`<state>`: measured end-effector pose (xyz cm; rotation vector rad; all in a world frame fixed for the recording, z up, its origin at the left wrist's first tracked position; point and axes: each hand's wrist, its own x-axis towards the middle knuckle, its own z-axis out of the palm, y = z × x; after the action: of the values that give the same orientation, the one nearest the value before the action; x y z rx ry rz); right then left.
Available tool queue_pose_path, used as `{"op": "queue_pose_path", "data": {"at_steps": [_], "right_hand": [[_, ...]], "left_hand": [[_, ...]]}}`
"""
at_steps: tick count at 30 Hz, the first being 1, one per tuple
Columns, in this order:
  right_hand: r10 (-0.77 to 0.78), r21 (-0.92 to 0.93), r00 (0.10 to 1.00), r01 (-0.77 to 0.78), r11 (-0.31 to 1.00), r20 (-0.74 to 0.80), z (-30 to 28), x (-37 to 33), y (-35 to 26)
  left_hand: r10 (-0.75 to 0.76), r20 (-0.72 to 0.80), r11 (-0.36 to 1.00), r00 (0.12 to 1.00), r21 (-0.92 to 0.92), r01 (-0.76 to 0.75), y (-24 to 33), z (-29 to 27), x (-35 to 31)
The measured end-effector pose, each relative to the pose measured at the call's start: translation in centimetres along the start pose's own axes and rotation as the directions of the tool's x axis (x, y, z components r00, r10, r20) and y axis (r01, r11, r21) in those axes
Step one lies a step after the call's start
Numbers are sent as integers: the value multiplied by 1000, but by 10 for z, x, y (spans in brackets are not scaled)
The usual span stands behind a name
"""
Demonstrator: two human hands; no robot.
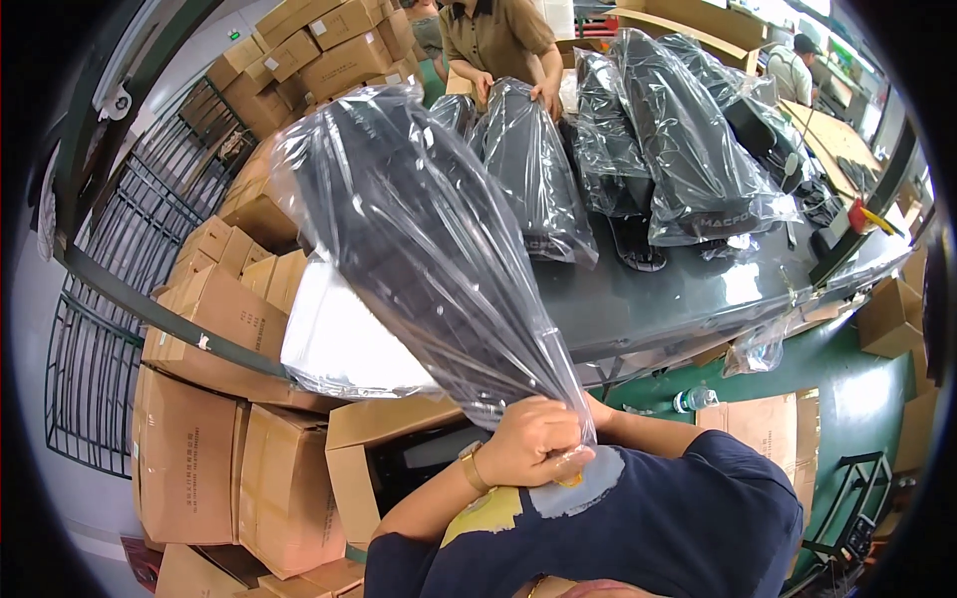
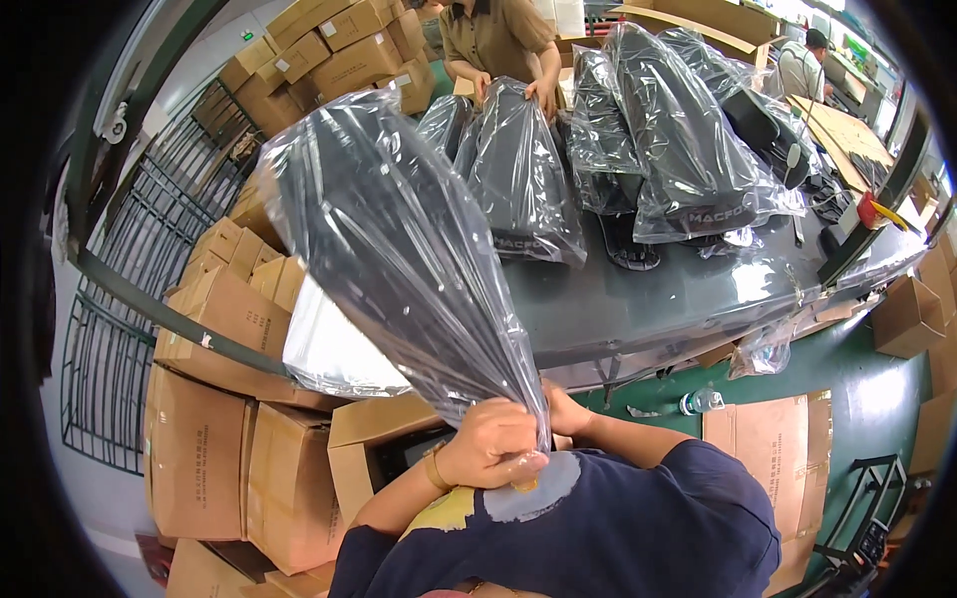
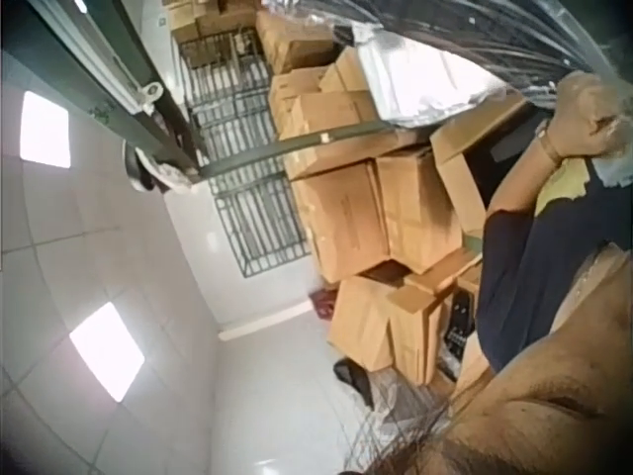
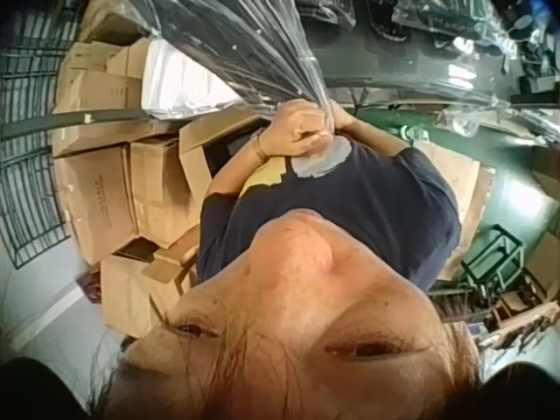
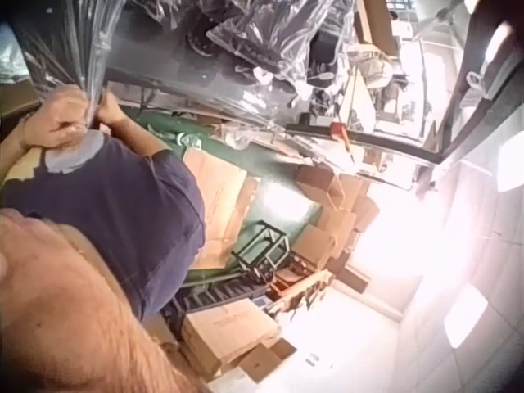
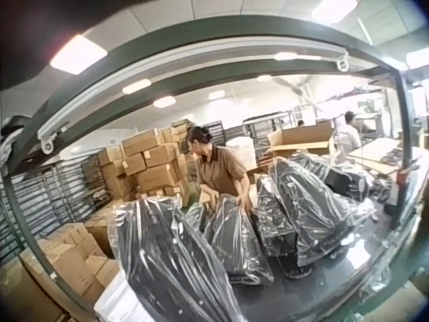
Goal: Packaging bicycle seats into plastic bags and placing them into cardboard boxes in a manufacturing environment.
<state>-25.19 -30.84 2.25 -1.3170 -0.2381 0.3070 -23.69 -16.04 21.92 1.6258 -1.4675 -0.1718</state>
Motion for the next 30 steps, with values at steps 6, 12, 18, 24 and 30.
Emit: {"op": "queue_pose_path", "data": {"at_steps": [6, 12, 18, 24, 30], "right_hand": [[85, 108, 979, -65, 992, -187, -20, 30, -45], [63, 95, 932, -31, 995, -358, -50, 123, -90], [127, 155, 880, -62, 986, -457, -78, 223, -98], [126, 148, 932, -79, 986, -341, -100, 258, -65], [173, -226, 976, -200, 953, -134, -36, 196, 15]], "left_hand": [[140, -287, 963, 948, 261, -63, -23, -31, 31], [-150, -565, 857, 811, 334, 392, -85, -88, 38], [-471, -677, 723, 565, 70, 687, -155, -74, -42], [-779, -625, 405, 49, -443, 800, -170, 25, -201], [-825, -248, -226, -508, -678, 699, -149, 193, -358]]}}
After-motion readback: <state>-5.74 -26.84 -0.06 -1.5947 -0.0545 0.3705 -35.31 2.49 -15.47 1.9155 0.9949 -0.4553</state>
